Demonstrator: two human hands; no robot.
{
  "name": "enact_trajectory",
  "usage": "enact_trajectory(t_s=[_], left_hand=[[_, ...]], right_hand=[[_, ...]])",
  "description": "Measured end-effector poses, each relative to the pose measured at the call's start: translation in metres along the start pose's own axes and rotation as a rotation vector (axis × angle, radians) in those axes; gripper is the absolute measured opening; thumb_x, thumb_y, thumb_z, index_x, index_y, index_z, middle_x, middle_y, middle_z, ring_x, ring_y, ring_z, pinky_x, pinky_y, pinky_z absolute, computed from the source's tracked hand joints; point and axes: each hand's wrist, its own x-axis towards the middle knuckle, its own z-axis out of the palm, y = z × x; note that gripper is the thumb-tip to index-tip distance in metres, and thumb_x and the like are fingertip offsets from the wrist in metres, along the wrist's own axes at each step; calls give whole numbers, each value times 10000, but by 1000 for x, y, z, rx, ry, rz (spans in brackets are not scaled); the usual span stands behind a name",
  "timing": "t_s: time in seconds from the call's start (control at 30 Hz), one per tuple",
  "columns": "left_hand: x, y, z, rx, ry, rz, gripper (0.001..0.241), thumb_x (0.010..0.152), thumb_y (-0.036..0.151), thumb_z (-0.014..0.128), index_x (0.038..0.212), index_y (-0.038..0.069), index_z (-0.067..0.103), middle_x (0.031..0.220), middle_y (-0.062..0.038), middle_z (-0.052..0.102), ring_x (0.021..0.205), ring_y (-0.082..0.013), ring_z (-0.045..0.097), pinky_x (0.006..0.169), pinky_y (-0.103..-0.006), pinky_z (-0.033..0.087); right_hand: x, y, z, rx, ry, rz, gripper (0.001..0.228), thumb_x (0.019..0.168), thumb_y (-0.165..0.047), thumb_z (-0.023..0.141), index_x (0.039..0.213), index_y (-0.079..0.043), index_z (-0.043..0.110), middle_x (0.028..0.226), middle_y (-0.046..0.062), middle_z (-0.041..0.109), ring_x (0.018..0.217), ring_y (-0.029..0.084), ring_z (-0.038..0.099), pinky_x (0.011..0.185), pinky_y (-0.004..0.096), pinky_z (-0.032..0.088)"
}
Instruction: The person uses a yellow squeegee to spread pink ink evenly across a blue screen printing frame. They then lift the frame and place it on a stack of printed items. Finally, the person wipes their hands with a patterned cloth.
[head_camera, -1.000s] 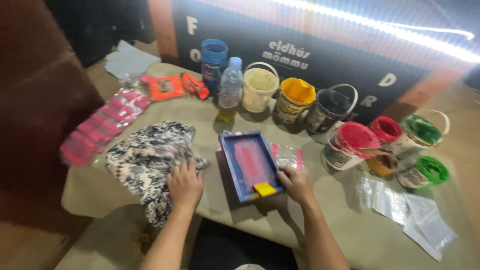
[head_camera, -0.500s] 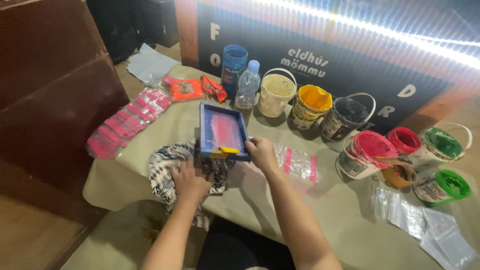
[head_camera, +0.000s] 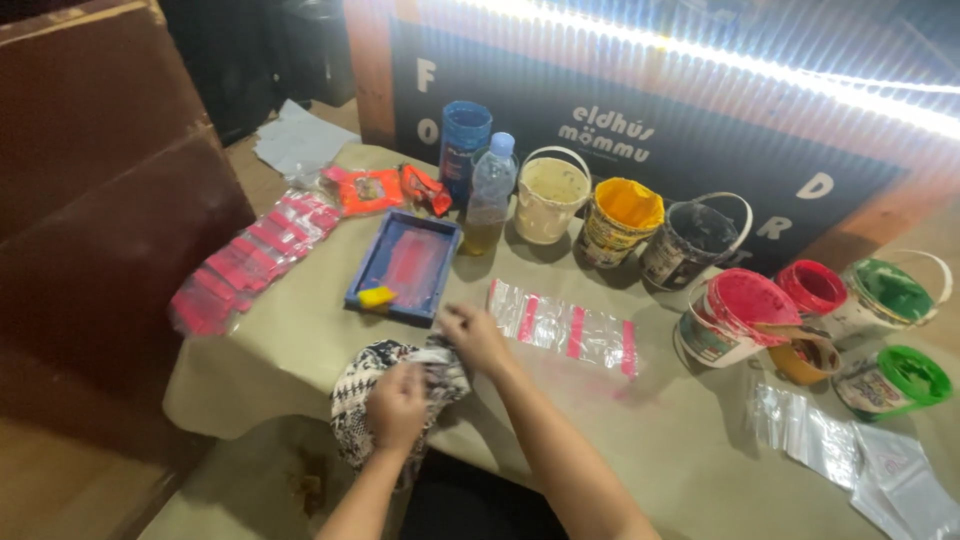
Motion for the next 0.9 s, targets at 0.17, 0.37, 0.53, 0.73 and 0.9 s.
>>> enact_trajectory(t_s=[0.17,0.37,0.53,0.73,0.9], left_hand=[[-23,10,34,-313,142,66,321,1067,218,456,1260,28,629,1335,-172,604,1300,-332,547,1142,-430,398],[-99,85,66,-385,-117,-103,606,1018,284,483,1529,0,327,1560,-225,423,1455,-343,408,1179,-404,334],[-106,104,91,-381,-668,-114,712,990,444,498,1569,82,296,1596,-164,394,1462,-320,393,1173,-428,318],[-45,132,84,-492,-651,-40,318,872,314,720,1138,147,766,1095,-12,810,825,-180,791,730,-316,608],[22,95,82,-272,-252,70,183,865,68,673,1023,52,765,915,-206,737,883,-417,678,814,-494,517]], right_hand=[[-91,24,22,292,-264,-204,187,983,-231,590,1138,-139,638,1144,29,659,1058,162,578,919,373,491],[-127,118,-18,78,-69,-158,302,905,-314,589,1127,-172,736,1142,26,758,1026,147,651,880,370,528],[-161,109,-121,-470,-179,229,486,699,-236,605,1162,-277,747,1068,64,783,942,238,734,828,383,545],[-198,119,-255,-784,-415,276,211,824,-394,740,925,-211,715,930,52,763,850,269,714,747,401,513],[-205,113,-297,-1151,-258,477,217,804,-396,742,1006,-360,812,1035,-78,799,1059,192,724,1046,426,488]])
